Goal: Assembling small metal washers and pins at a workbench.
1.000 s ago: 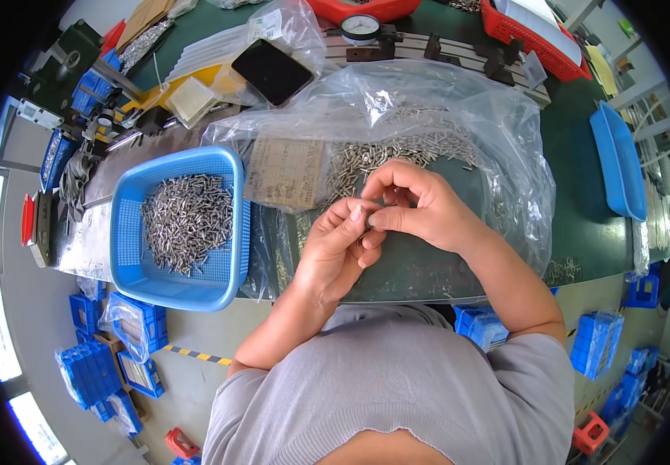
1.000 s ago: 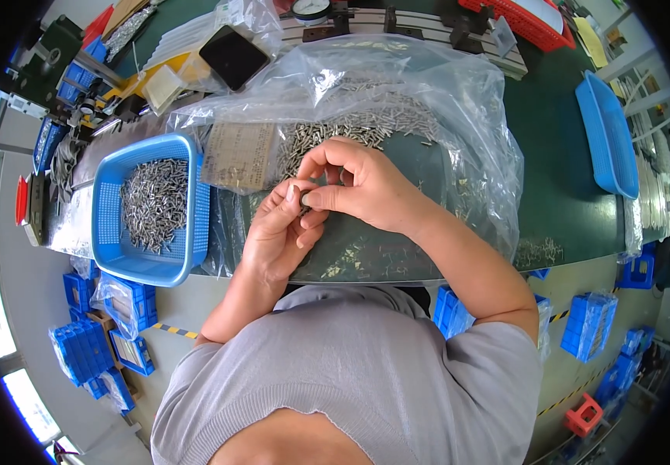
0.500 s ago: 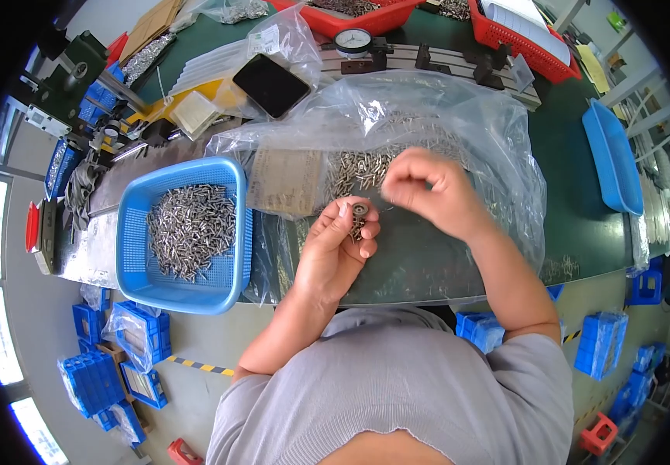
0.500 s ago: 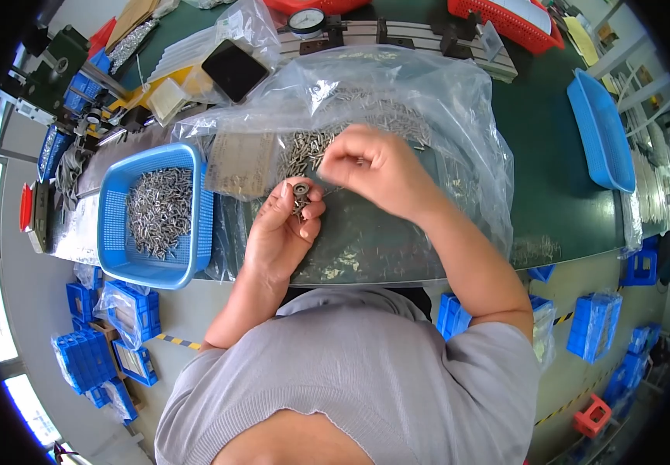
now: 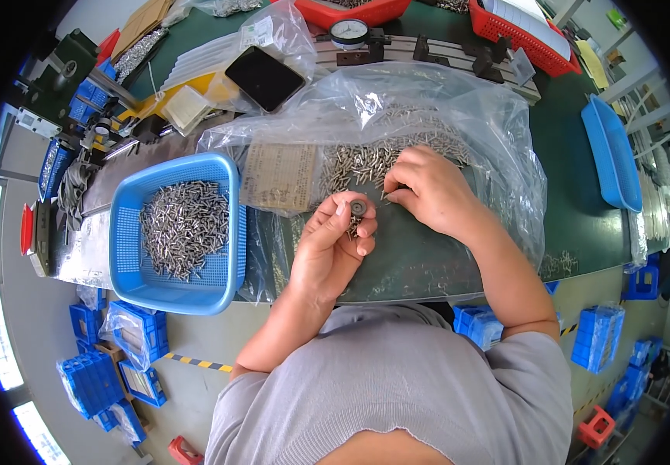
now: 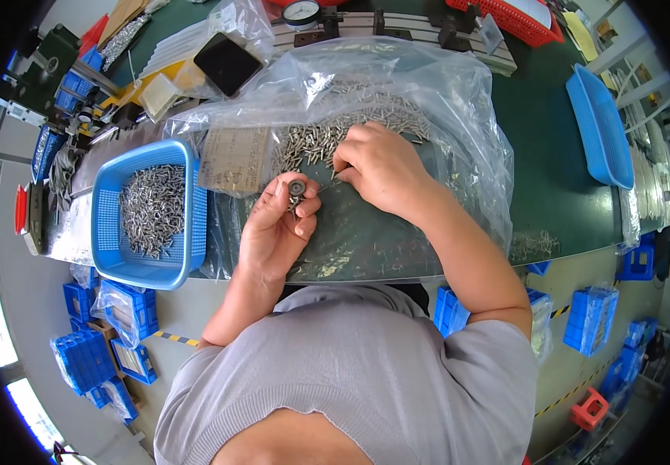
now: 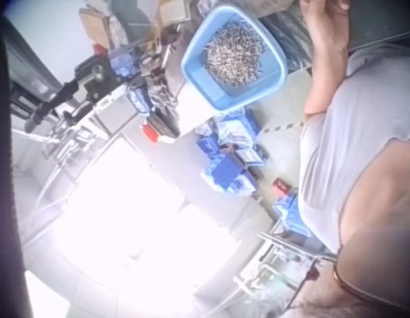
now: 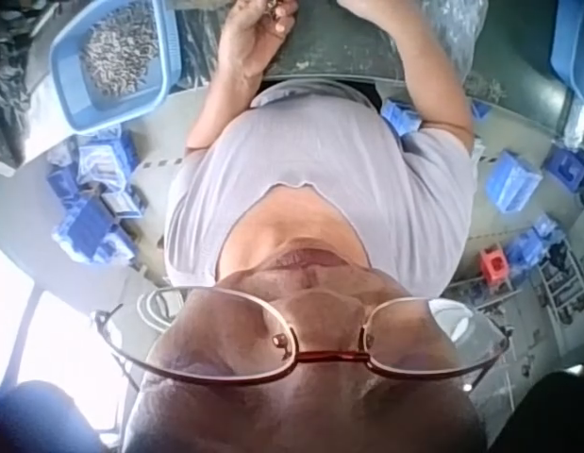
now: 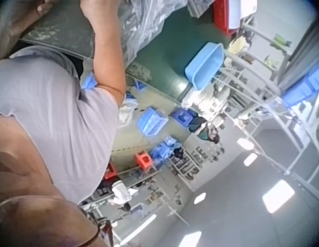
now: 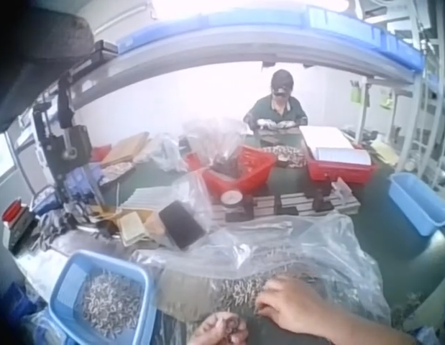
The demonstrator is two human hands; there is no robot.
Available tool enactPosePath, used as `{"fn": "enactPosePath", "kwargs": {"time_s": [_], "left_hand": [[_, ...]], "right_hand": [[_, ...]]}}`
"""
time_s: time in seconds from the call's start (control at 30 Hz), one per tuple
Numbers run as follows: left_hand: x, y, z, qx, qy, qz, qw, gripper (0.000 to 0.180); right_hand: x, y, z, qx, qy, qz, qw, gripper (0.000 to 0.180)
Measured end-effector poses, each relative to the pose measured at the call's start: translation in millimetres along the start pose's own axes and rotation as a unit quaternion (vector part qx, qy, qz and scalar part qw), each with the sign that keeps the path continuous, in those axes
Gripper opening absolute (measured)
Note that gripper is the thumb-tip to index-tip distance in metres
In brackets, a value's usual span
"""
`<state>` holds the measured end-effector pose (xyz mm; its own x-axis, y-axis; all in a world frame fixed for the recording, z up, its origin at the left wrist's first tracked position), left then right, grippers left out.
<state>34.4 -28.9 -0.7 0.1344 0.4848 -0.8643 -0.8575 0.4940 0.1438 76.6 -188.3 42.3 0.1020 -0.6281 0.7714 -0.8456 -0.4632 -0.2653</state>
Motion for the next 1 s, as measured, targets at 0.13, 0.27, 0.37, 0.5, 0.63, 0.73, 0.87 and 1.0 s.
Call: {"fn": "enactPosePath", "kwargs": {"time_s": [0.13,0.27,0.37,0.5,0.63,0.73,0.87,1.0], "left_hand": [[1,1,0,-0.001,-0.002,0.002,1.000,0.018],[1,1,0,-0.001,0.000,0.004,1.000,0.017],[1,0,-1,0.000,0.001,0.006,1.000,0.017],[1,0,0,0.001,-0.002,0.009,1.000,0.017],[0,0,0,-0.004,-0.005,0.007,1.000,0.017],[0,1,0,-0.005,-0.005,0.010,1.000,0.016],[0,1,0,0.001,-0.014,0.002,1.000,0.015],[0,2,-1,0.015,-0.035,0.027,0.999,0.015]], "right_hand": [[-2,0,-1,-0.010,-0.009,-0.005,1.000,0.012],[3,0,-3,-0.021,-0.018,0.008,1.000,0.011],[3,1,-1,0.000,0.004,0.008,1.000,0.011],[-1,1,-5,0.022,0.015,0.003,1.000,0.012],[-2,0,-5,0.015,0.001,0.012,1.000,0.012],[4,-2,-7,-0.054,-0.135,0.003,0.989,0.010],[1,-1,-11,-0.135,-0.385,-0.040,0.912,0.007],[-2,-1,-18,-0.135,-0.429,-0.064,0.891,0.010]]}}
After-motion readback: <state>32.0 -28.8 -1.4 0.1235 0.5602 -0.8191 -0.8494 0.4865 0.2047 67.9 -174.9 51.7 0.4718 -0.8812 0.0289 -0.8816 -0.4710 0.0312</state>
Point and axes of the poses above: each hand's wrist, its own y-axis away from the middle knuckle, its own x-axis out of the back of the hand, z = x × y, the point moved 4 cm from there along -y, towards the middle knuckle, and after that the axes turned 6 degrees about -y, right-handed, at the moved point
